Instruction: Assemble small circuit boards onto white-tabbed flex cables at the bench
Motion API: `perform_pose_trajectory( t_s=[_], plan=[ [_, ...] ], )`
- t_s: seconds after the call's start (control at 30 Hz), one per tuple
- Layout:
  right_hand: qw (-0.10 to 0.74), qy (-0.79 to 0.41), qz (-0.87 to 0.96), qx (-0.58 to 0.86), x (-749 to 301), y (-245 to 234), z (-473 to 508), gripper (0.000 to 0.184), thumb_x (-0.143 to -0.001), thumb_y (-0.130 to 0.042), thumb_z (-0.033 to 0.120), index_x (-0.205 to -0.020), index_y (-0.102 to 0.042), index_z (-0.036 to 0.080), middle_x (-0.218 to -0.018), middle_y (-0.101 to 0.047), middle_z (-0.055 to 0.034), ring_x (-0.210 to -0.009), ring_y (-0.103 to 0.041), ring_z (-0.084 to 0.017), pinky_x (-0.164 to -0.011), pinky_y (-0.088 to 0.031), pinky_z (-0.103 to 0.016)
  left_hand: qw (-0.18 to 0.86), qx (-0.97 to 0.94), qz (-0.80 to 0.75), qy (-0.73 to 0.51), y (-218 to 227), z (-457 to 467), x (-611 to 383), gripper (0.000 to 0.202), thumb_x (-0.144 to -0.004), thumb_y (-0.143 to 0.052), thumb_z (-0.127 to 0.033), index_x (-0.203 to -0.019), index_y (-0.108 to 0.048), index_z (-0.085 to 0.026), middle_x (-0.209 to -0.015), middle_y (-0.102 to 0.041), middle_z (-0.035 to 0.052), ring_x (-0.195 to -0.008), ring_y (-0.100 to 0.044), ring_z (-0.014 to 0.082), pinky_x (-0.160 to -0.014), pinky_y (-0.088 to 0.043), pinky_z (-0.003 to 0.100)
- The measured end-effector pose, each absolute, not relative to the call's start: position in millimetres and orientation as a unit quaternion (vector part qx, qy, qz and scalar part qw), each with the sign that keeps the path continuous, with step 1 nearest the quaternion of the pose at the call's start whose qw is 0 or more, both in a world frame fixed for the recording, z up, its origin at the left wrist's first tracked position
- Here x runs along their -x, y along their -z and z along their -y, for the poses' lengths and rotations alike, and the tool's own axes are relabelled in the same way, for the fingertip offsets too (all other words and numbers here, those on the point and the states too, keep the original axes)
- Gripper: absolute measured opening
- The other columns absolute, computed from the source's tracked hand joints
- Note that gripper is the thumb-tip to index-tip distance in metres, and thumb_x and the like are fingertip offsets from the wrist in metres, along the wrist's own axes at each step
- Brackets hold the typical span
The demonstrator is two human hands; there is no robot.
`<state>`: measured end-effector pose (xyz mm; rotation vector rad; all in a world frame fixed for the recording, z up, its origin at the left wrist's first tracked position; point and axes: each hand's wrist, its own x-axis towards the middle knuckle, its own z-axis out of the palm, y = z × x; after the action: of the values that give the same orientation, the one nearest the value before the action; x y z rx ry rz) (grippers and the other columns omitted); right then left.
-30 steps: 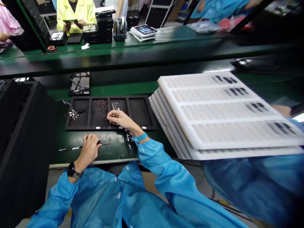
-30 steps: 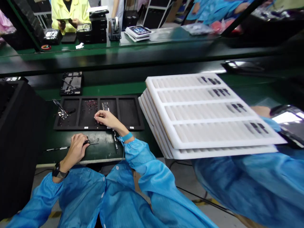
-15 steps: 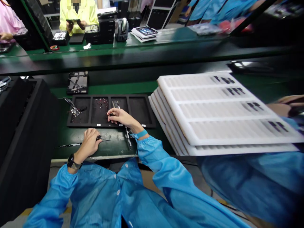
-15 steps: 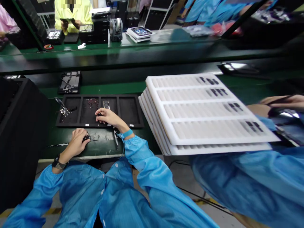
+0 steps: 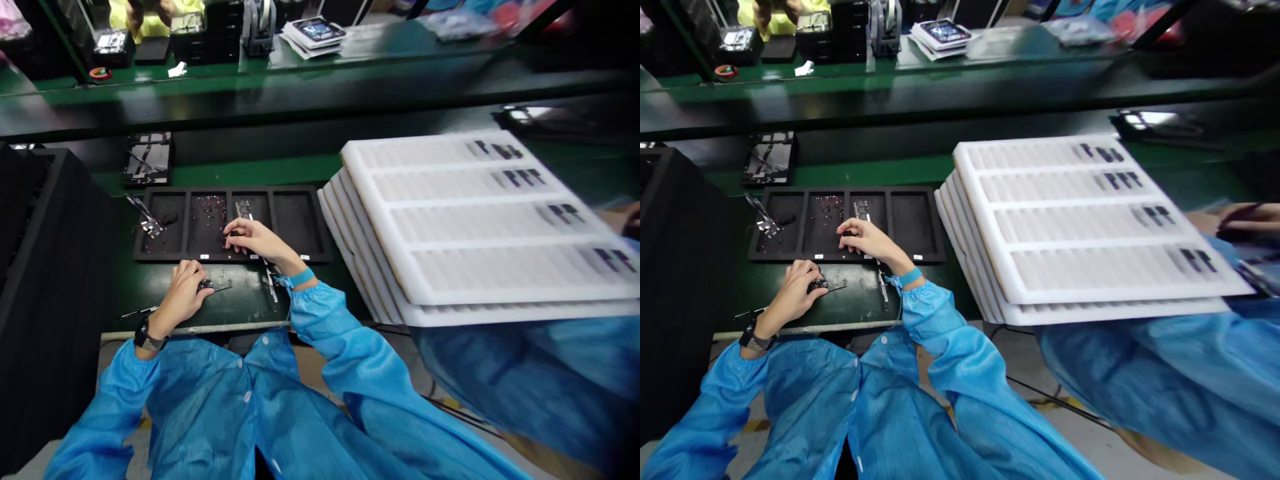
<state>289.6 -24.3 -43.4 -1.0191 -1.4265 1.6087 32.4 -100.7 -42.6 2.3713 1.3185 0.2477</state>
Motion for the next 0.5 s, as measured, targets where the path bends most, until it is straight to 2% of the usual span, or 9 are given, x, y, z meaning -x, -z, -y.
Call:
perform_pose_trajectory(
  t_s=[0.3,0.5],
  plan=[
    [0.384,-0.624,0.552,0.398,-284,40,25,0.024,-0.084,-0.074,0.035,-0.095,-0.058,0.021,-0.079,-0.077,-0.0019,-0.059,-0.055,-0.011,-0.05,-0.038,-0.021,0.168,-0.853,-0.489,-0.066,40,107,-41,0.011,-0.092,-0.073,-0.019,-0.098,-0.065,-0.022,-0.118,-0.064,0.0119,-0.115,-0.053,0.0341,-0.091,-0.042,0.047],
    [0.395,-0.611,0.567,0.387,-281,42,24,0.023,-0.085,-0.072,0.037,-0.093,-0.057,0.022,-0.078,-0.076,-0.0012,-0.064,-0.057,-0.013,-0.057,-0.042,-0.024,0.15,-0.86,-0.481,-0.082,43,117,-42,0.006,-0.097,-0.063,-0.015,-0.097,-0.064,-0.022,-0.118,-0.065,0.0129,-0.116,-0.053,0.0343,-0.092,-0.043,0.048]
  ],
)
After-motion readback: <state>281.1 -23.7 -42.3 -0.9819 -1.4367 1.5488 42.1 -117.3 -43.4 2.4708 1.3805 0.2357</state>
